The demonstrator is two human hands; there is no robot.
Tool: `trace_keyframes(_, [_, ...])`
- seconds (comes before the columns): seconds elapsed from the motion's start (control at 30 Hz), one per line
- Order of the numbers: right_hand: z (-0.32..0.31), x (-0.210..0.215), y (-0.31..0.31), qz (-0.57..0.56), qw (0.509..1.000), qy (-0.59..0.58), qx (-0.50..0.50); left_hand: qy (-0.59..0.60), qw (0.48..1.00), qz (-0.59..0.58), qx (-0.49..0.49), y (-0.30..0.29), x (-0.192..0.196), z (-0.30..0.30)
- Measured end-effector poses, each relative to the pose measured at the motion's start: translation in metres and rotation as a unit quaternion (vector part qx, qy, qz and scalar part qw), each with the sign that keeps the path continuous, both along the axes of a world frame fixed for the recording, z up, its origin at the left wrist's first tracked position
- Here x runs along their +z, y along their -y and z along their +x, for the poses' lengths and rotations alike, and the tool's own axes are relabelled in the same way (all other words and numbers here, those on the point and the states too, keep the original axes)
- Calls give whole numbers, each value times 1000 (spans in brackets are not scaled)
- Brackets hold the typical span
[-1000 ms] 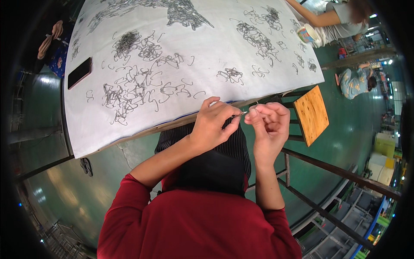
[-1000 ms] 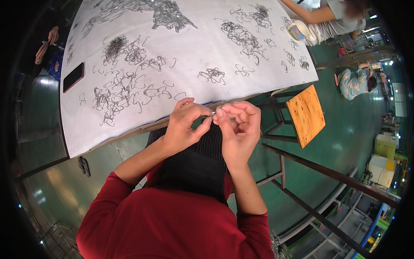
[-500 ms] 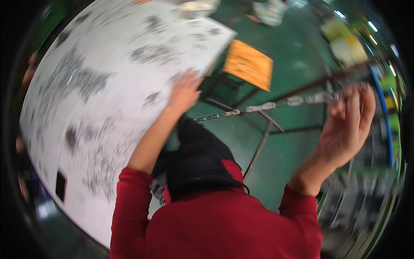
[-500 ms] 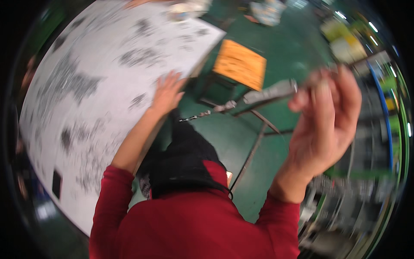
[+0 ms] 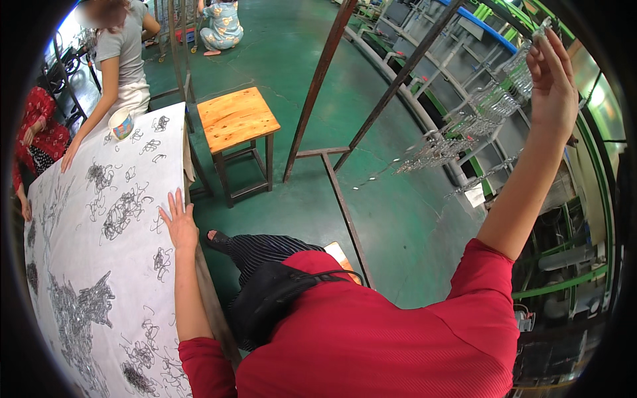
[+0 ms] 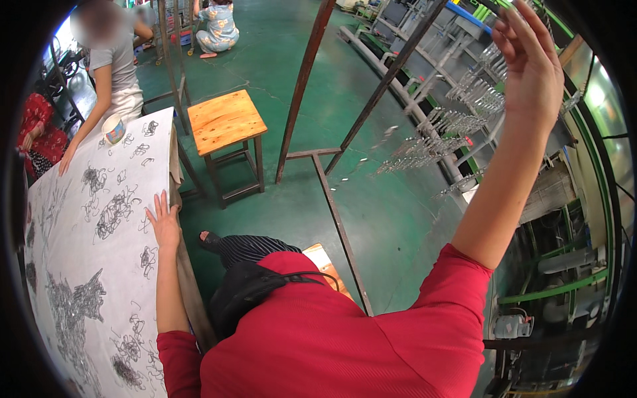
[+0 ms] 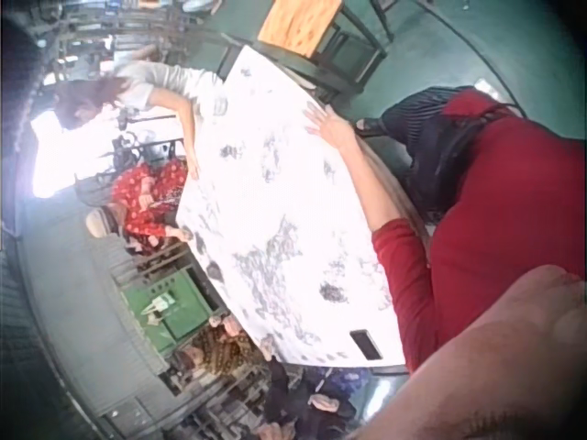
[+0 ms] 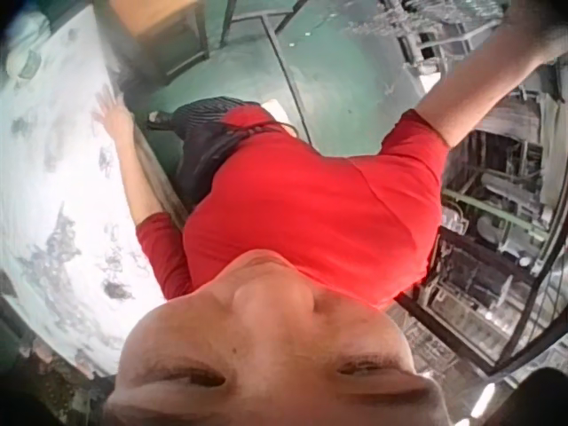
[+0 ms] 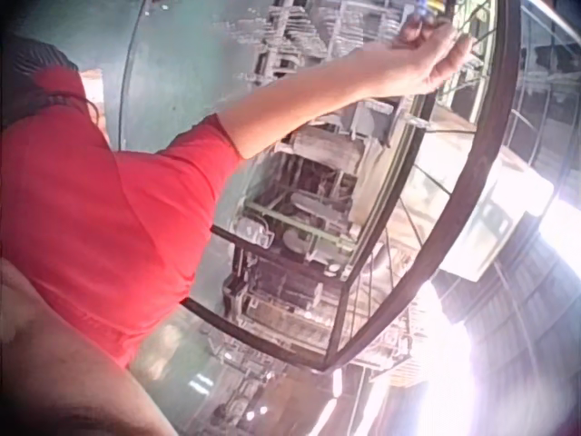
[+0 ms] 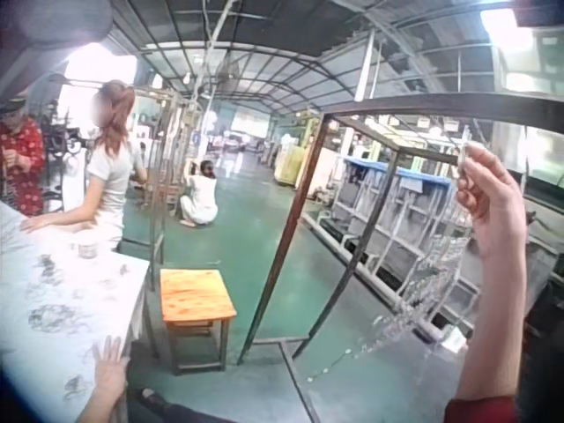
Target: The person repeatedly picks up small metal paperclips from a large white sheet on a table, links them together by hand into short chains, and hangs the chains on a nearby metal rack. The person continues this cycle of picking, linking, and hanging throughout the clip.
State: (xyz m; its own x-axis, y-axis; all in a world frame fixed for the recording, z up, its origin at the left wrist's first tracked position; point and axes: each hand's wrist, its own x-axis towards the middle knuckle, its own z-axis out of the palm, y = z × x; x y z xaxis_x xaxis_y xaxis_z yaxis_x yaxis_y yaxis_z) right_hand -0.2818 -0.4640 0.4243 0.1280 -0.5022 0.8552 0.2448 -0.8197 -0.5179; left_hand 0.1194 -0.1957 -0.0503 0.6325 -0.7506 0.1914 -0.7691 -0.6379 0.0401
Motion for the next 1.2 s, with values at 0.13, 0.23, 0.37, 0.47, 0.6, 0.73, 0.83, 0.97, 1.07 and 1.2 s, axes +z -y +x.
trace_keyframes(0.13, [-65,25,25,3,994,29,-101,-1,1000,-26,-14,2,-5,1])
trace_keyframes(0.23, [-105,36,37,41,984,33,-168,-4,999,-34,-18,0,-2,0])
trace_keyframes(0.37, [-155,49,48,50,975,44,-211,-15,999,-36,-20,1,3,-3])
trace_keyframes(0.47, [-184,57,60,50,968,71,-236,4,998,-54,-23,-1,-6,5])
trace_keyframes(0.6, [-209,76,66,51,954,103,-276,10,997,-74,-35,3,-16,6])
trace_keyframes(0.73, [-220,89,77,46,956,113,-266,21,996,-79,-38,0,-15,7])
trace_keyframes(0.83, [-218,99,81,46,950,114,-288,15,997,-73,-36,1,-13,5])
trace_keyframes(0.97, [-217,115,92,46,944,118,-306,47,992,-103,-50,0,-23,10])
trace_keyframes(1.07, [-215,125,99,44,947,99,-302,68,989,-119,-57,-3,-27,16])
trace_keyframes(1.2, [-220,134,113,40,943,66,-324,14,996,-84,-38,0,-14,5])
